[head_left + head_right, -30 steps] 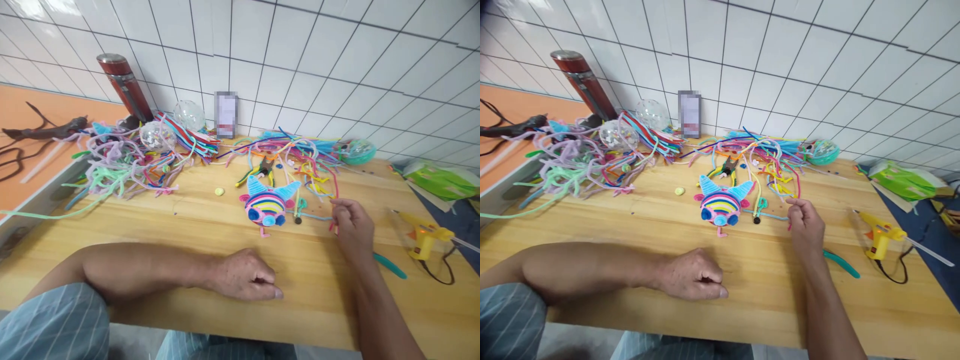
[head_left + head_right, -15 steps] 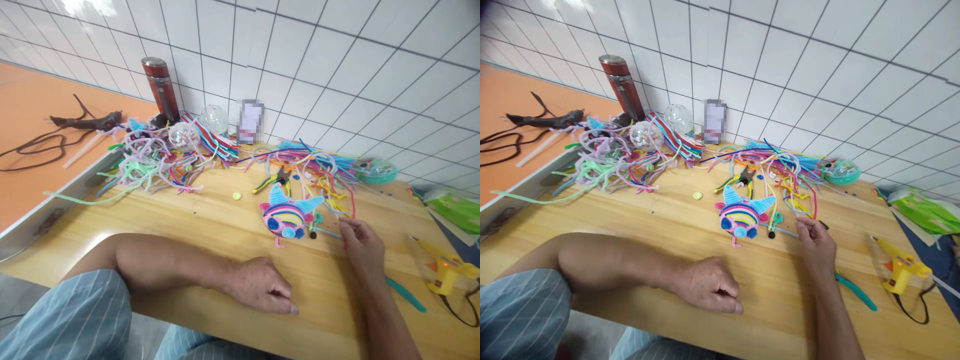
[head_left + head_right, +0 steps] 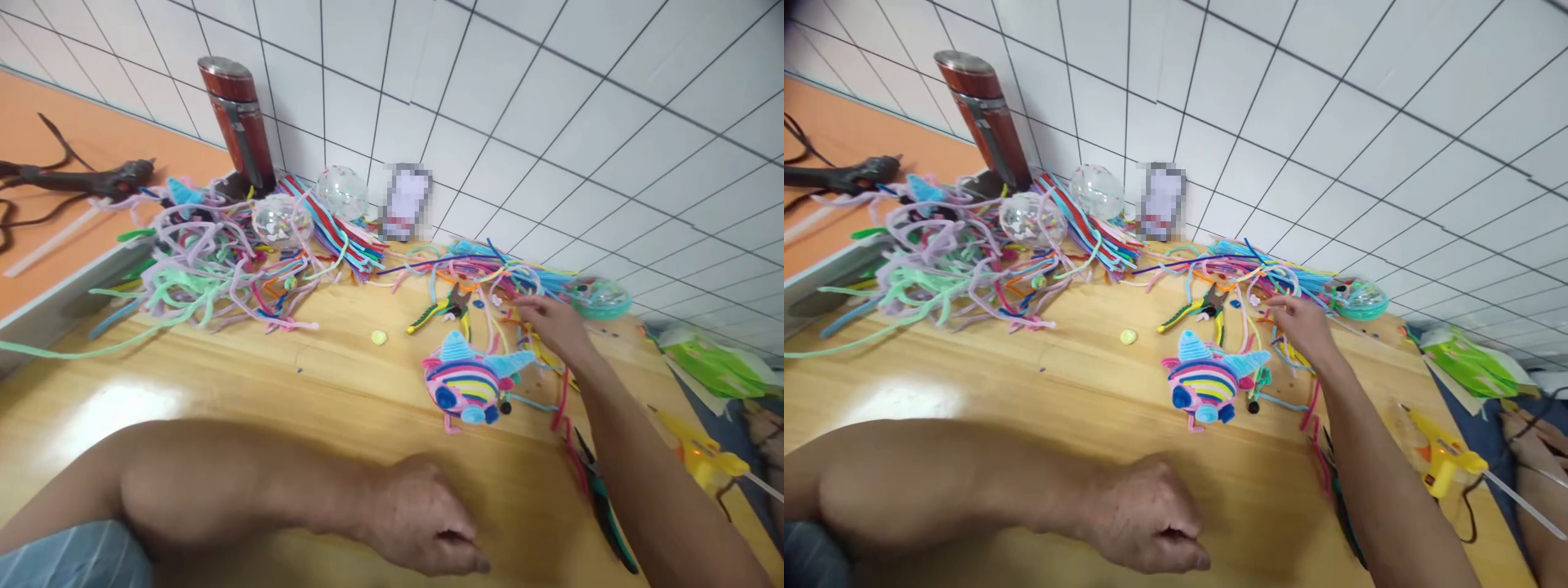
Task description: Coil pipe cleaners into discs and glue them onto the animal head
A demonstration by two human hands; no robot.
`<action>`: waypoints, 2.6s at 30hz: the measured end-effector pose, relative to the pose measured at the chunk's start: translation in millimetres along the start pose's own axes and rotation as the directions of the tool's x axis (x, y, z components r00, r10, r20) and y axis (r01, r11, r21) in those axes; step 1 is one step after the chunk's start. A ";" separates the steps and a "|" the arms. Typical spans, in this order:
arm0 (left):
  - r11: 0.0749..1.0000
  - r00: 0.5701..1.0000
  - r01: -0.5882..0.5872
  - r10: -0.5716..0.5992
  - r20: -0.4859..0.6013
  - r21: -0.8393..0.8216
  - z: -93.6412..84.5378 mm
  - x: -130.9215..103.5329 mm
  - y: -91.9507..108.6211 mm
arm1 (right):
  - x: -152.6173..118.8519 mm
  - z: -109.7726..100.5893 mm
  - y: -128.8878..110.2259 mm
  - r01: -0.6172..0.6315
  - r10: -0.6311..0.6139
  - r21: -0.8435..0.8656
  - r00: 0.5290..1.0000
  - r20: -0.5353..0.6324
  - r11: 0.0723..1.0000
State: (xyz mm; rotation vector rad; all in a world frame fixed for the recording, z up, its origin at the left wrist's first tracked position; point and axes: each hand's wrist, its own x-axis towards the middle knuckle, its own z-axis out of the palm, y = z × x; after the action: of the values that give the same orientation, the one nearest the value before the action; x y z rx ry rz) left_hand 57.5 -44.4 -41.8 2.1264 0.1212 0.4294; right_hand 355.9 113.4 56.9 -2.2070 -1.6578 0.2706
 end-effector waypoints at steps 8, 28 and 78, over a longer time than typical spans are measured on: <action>1.000 1.000 0.010 -0.010 0.006 0.012 3.8 2.1 -3.0 | 39.7 42.9 -19.1 0.095 -0.114 0.144 0.985 0.127 0.985; 0.999 0.999 -0.012 0.010 -0.039 -0.046 2.2 -0.6 -3.2 | -1.7 -95.3 15.8 -0.042 0.189 0.434 0.935 -0.301 0.900; 0.850 0.967 0.253 -0.227 0.112 -0.462 -22.9 -6.6 23.2 | -303.0 -7.8 5.0 -0.093 0.192 0.672 0.978 -0.075 0.734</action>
State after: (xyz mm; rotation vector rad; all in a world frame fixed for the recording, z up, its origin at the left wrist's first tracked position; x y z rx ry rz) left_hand 41.5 -41.0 -12.8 1.6095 0.2256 0.2219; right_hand 275.0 -178.3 42.3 -1.7380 -1.0692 0.6283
